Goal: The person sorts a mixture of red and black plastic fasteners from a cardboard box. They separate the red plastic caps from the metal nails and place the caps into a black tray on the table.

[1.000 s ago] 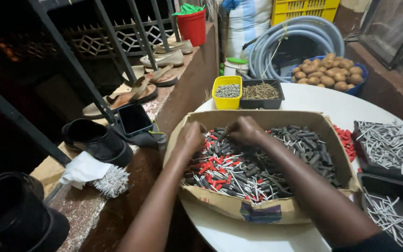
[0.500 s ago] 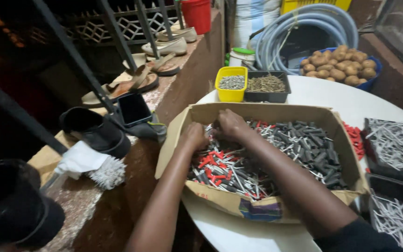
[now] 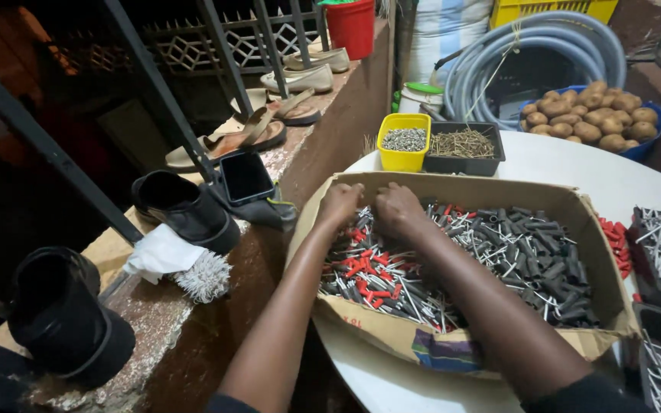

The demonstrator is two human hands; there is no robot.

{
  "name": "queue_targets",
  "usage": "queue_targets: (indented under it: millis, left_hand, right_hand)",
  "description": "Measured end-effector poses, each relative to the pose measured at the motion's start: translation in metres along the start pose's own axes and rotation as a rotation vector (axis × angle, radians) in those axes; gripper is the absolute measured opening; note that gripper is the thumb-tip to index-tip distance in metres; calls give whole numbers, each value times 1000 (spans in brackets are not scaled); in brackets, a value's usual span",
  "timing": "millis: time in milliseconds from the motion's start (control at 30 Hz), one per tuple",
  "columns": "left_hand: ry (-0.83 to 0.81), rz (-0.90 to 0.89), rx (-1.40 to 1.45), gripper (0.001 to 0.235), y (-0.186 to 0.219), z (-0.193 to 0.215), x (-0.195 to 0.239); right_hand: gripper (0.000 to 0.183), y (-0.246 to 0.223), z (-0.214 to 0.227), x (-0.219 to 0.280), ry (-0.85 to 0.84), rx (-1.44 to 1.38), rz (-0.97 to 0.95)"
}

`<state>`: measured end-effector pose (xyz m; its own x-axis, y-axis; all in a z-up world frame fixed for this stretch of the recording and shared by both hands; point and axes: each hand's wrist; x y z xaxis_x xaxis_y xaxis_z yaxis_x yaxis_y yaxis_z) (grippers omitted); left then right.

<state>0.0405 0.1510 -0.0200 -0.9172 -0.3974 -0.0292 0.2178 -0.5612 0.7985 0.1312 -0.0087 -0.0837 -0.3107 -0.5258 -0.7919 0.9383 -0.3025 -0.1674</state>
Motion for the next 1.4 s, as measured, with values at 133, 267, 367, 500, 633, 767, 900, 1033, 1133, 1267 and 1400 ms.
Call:
queue_targets:
  millis: [133,267,367,500,633,767,900,1033,1133,1267,1400]
  left_hand:
    - [58,-245,-228,26,32,12,29]
    - [-11,-344,-527,30,38,1,16]
    - [-71,-333,-593,38,42,-4,7]
    - [-82,-343,-590,45,26,-11,-1]
    - [-2,-455,-662,32,12,-21,-4]
    - [281,-842,-660,13,-17,-45,-23]
    - [117,-613,-644,20,-6,-45,-26]
    - [50,-449,-564,18,24,-16,6]
    - [-105,-190,-262,40,37,-4,2]
    - [-368,27,818,25,21,-15,-19]
    - [-418,64,1019,19,33,-4,-5]
  right_hand:
    - [20,-50,89,-29,-534,-104,-551]
    - [17,-46,113,-36,-159,-879,-909]
    - [19,-17,110,-37,-8,-1413,-1207]
    - [33,-48,147,-52,-102,-1481,-1222]
    - [25,-44,124,-37,-98,-772,-987]
    - [28,-37,94,-25,-500,81,-819]
    - [34,-87,117,-40,-596,191,-858]
    - [24,-85,80,-35,-605,391,-724]
    - [18,-68,54,-21,-537,510,-582]
    - [27,-76,56,-23,-498,492,-596]
    - [23,-61,47,-14,-401,483,-574]
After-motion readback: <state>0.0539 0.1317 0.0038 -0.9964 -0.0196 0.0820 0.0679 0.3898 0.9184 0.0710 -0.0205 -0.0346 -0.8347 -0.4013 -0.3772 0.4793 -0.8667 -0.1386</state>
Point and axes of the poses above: each hand's wrist, its own x-axis away from the middle knuckle, its own z-axis out of the back of the hand, y = z × x, and after that the axes turned 3 degrees about -z, right-handed
